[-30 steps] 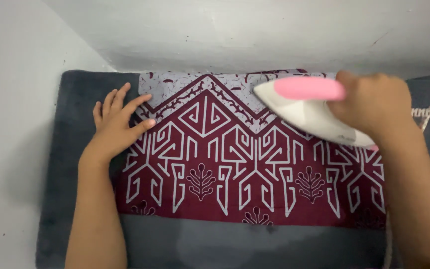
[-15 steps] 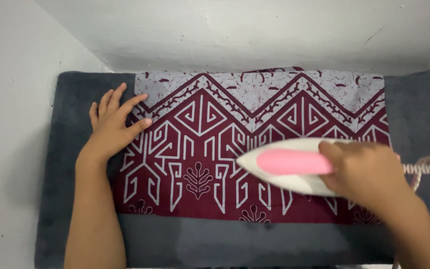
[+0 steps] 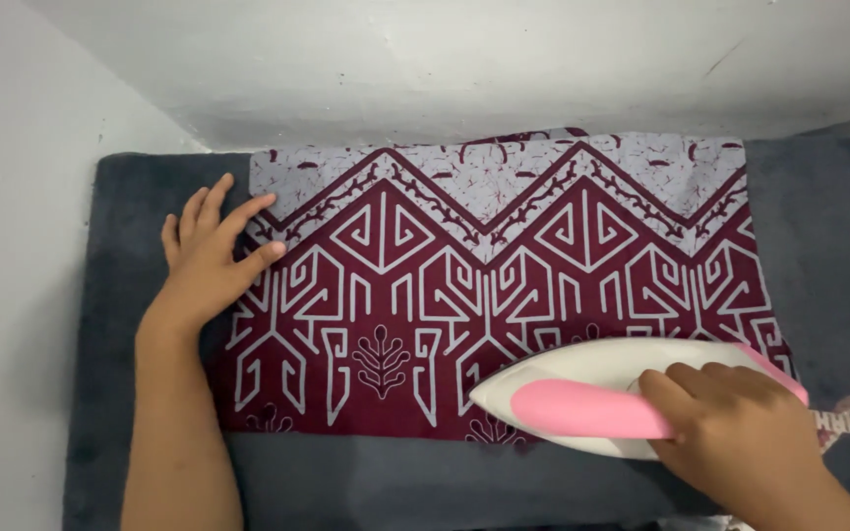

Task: Ironing a patterned shirt and folding it on a mat

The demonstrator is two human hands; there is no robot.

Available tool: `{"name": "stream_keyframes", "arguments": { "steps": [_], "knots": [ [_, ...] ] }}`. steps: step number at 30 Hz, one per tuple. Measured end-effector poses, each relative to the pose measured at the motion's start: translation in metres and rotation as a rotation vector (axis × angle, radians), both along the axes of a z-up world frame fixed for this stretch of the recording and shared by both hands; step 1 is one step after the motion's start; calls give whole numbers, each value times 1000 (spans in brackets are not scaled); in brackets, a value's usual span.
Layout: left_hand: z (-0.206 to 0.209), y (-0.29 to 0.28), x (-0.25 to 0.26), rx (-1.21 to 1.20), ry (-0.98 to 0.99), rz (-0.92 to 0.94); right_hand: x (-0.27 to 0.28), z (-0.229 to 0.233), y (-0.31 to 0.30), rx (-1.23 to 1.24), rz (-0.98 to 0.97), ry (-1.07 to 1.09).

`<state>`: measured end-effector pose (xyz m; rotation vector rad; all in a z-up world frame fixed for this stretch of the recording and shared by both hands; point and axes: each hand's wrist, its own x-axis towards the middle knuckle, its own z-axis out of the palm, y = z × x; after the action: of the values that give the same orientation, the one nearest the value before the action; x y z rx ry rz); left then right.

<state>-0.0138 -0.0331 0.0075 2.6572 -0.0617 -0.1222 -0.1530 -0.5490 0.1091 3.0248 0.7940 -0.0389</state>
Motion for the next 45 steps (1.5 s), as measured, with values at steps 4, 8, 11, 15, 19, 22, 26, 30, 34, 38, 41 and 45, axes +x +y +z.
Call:
{"name": "stream_keyframes", "arguments": {
  "steps": [4, 8, 11, 15, 19, 22, 26, 30, 34, 38, 41, 45],
  "knots": [
    [5, -3, 0, 13, 5, 9, -4, 2, -13, -66, -127, -91],
    [6, -5, -2, 24, 8, 25, -6, 7, -28, -197, -327, -41],
    [7, -5, -2, 45, 7, 32, -7, 7, -36, -209, -470, -145],
    [26, -27, -13, 99, -80, 56, -18, -25, -71, -136, -564, -227],
    [60, -85, -20, 225, -281, -23, -6, -5, -55, -185, -543, -217],
    [69, -137, -26, 213, -288, -197, 8, 6, -50, -188, -381, -217],
    [44, -197, -15, 274, -255, -503, 24, 3, -52, -75, -185, -305],
    [59, -253, 19, 262, -87, -520, 48, 3, -44, -103, -215, -366],
    [30, -299, 48, 239, -92, -316, 78, -20, -60, -114, -281, -443],
    [-15, -318, 43, 18, -278, -179, 107, -30, -67, -153, -310, -554],
    [-25, -308, 40, 46, -389, -195, 132, -26, -68, -148, -303, -627],
    [-28, -304, 39, 25, -405, -203, 165, -36, -80, -213, -370, -648]
  ]
}}
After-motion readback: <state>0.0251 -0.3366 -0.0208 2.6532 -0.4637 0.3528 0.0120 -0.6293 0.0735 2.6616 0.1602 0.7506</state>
